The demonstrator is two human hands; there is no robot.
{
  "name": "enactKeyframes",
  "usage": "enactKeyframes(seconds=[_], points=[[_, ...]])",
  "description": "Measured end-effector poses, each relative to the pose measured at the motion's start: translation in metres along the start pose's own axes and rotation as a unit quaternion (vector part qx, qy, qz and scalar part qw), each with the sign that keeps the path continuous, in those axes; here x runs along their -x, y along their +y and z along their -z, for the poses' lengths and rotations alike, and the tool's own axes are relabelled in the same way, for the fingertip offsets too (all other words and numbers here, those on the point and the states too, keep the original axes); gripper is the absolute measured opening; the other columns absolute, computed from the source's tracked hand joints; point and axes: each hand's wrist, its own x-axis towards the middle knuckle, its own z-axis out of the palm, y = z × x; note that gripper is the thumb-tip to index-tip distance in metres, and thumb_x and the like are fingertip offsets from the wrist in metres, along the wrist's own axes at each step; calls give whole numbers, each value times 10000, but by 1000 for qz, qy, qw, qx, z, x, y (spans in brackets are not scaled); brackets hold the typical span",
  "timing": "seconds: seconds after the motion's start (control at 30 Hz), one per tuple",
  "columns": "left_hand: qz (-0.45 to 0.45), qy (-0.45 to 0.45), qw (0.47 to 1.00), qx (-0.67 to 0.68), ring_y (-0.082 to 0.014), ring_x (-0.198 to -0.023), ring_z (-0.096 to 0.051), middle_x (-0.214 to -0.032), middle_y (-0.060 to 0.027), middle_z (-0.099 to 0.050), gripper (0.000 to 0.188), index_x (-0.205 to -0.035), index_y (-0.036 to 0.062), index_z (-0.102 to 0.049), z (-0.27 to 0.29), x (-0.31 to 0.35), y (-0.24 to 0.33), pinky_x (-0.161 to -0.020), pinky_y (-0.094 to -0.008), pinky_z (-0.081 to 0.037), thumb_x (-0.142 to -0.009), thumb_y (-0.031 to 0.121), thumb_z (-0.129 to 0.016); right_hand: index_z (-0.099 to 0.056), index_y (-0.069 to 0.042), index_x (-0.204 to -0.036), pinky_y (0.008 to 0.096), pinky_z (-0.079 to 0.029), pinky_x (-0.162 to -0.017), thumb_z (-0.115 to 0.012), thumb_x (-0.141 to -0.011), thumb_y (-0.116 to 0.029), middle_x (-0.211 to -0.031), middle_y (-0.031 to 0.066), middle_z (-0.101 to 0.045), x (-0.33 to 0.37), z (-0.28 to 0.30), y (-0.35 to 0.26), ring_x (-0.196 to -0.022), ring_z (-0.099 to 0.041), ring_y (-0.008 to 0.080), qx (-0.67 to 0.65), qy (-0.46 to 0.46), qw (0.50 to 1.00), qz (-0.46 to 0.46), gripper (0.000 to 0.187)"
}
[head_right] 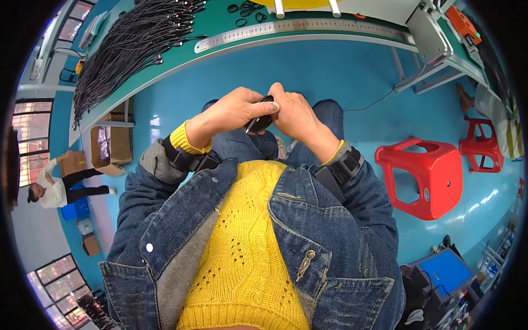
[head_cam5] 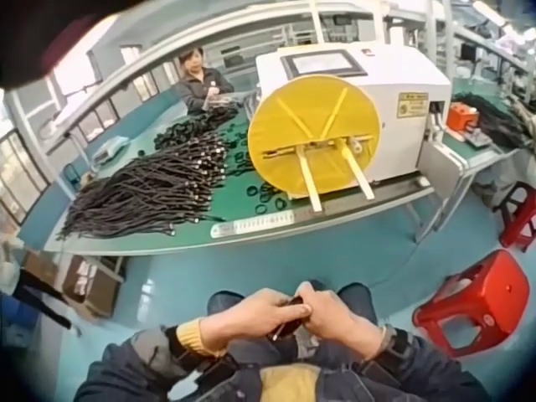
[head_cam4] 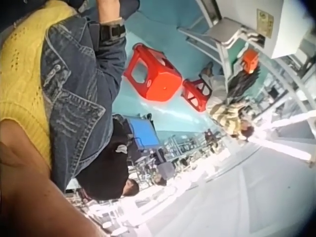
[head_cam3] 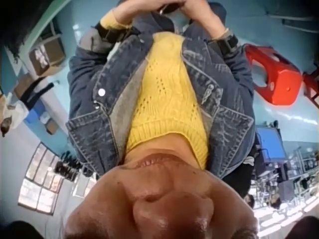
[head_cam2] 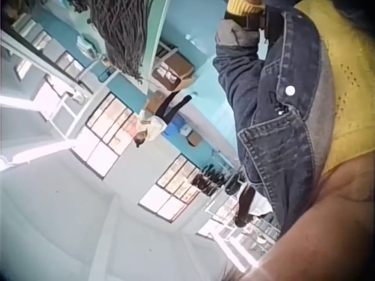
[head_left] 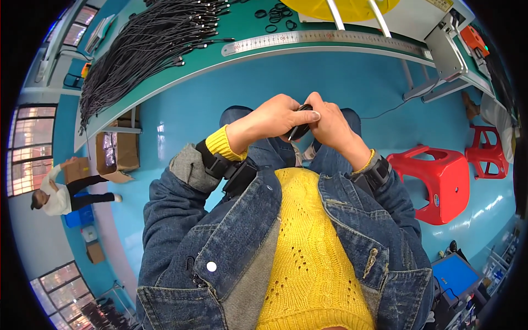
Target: The person picks up a cable from a pile, winds it around the spindles of a machine, and removes the coiled cable before securing it with a rubber band.
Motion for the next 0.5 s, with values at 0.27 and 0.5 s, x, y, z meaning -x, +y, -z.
enactKeyframes(seconds=[0.27, 0.5], points=[[75, -125, 945, 292, -81, -492, -527, -649, -34, -575, 357, -959, -5, -558, -17, -14, -19, -425, -198, -419, -826, 324, -594, -386, -21, -826, 440, -438, -513, -559, -716, -50, -632, 195, -564, 4, 11, -5, -627, -571, 374, 77, -83, 994, -6, 207], [-17, -149, 980, 133, -81, -472, -518, -668, -49, -585, 279, -913, -11, -551, -30, -11, -29, -372, -185, -392, -836, 256, -569, -457, 5, -804, 381, -470, -508, -554, -703, -66, -645, 208, -579, 8, 5, 0, -603, -593, 332, 67, -163, 983, 42, 157]])
